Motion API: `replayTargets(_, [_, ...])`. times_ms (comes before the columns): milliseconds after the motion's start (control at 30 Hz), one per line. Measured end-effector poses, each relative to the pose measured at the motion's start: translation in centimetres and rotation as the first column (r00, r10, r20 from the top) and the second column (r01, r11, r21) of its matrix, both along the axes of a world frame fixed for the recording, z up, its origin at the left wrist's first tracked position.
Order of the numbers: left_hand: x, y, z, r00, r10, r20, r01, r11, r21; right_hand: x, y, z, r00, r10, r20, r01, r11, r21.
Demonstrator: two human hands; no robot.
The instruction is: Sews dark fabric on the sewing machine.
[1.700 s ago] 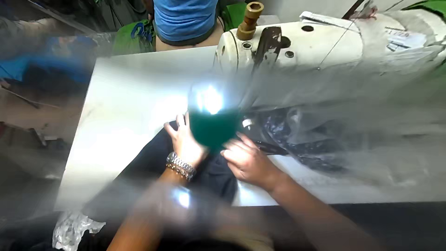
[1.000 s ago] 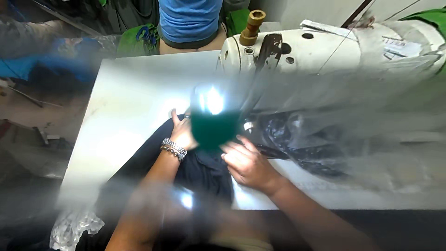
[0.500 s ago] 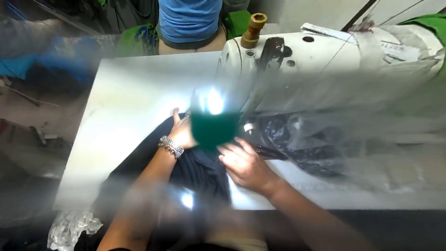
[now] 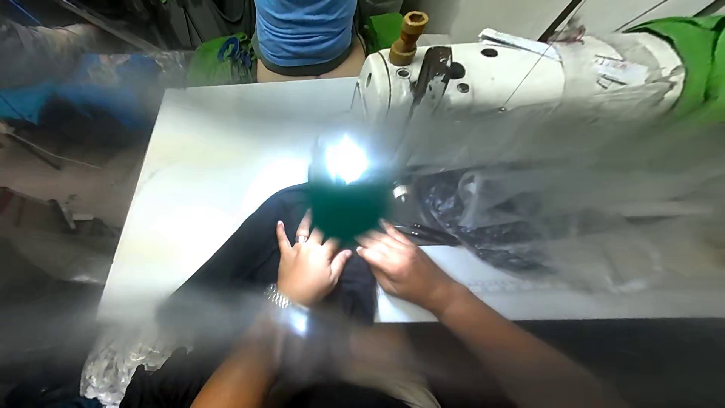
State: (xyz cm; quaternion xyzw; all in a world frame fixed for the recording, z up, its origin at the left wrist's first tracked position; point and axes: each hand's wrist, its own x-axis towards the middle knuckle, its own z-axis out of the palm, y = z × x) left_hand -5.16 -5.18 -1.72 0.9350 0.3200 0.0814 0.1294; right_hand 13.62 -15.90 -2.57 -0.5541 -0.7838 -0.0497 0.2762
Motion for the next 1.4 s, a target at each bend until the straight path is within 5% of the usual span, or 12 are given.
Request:
replayTargets(567, [0.8, 0.9, 0.4, 0.998, 0.019, -0.056, -0.02, 1.0, -0.006, -0.8, 1.2, -0.2, 0.994, -0.104, -0.041, 0.105, 0.994, 0.019])
replayTargets(1400, [0.3, 0.0, 0.2, 0.999, -0.009, -0.049, 0.009, 1.0, 0.013, -0.9, -0.2, -0.5, 0.998, -0.06, -0.005, 0.061, 0.998, 0.017])
